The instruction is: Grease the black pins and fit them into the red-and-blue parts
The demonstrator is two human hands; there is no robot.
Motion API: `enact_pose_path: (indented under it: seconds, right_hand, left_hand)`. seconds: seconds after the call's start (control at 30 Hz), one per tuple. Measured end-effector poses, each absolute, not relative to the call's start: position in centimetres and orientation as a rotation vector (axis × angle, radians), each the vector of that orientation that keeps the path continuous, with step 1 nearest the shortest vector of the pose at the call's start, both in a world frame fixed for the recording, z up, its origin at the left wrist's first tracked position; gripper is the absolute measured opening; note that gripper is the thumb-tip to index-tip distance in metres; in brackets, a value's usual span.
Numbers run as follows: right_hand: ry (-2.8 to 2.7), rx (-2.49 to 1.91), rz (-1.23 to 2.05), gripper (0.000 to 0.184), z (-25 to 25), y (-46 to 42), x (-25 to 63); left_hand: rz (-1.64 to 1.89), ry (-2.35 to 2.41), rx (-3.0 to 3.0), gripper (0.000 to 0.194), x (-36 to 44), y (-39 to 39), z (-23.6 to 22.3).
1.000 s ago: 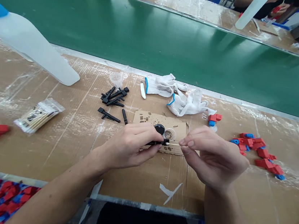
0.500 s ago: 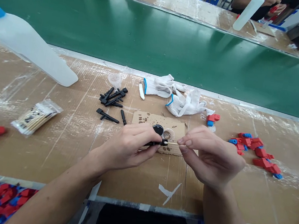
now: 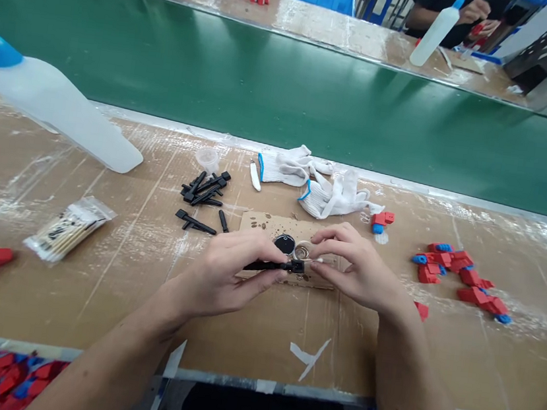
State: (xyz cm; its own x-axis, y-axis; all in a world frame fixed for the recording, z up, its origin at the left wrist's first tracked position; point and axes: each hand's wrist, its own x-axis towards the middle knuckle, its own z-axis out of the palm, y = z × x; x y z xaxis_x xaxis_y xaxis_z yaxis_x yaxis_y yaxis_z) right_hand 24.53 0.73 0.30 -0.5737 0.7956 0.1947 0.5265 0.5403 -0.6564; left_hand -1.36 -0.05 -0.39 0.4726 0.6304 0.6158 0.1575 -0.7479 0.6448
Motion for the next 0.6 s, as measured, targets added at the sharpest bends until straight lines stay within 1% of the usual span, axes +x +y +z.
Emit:
enact_pose_path:
  seconds: [0.1,0.13,0.17,0.23,0.3,0.33,0.43,0.5,0.57,0.6]
  right_hand:
    - [-2.178,-1.176,0.76,0.042,1.1,-0.6,27.5]
    - [-2.037,-1.244,0.691,0.046,1.3,-1.6,29.2]
    - [-1.868,-1.326,0.582,0.044,1.3,-2.9,31.0]
    - [-1.548,-1.516,0.319,0.034,1.1,-6.2,34.7]
    - [-1.469,-1.727,0.149,0.03,0.3,-9.4,37.3]
    - [-1.522,-1.815,0.126,0.031,-0.2,-10.6,38.0]
    - [-1.782,-1.913,0.239,0.039,-1.8,-12.1,38.1]
    - [-1.863,-1.877,0.35,0.033,-2.6,-11.7,37.2]
    - [-1.859,-1.847,0.391,0.027,-2.9,-11.2,36.3]
    - [-1.834,-1.841,0.391,0.027,-3.0,-11.1,35.9]
  left_hand:
    - [1.203,0.657,2.163,0.016,-1.6,-0.1,-0.4]
    - [1.193,0.658,2.143,0.017,-1.7,-0.2,-0.4]
    - [1.185,0.659,2.124,0.019,-1.8,-0.2,-0.4]
    - [1.167,0.656,2.097,0.023,-2.0,-0.4,-0.6]
    - [1.151,0.64,2.079,0.024,-1.8,-0.8,-0.6]
    - [1.141,0.624,2.067,0.023,-1.6,-1.1,-0.5]
    - [1.096,0.552,2.036,0.015,-0.7,-2.0,-0.2]
    - [1.029,0.528,2.027,0.012,0.1,-2.6,0.1]
    - [0.941,0.532,2.031,0.012,0.8,-3.2,0.1]
    - [0.896,0.534,2.034,0.012,1.1,-3.5,0.1]
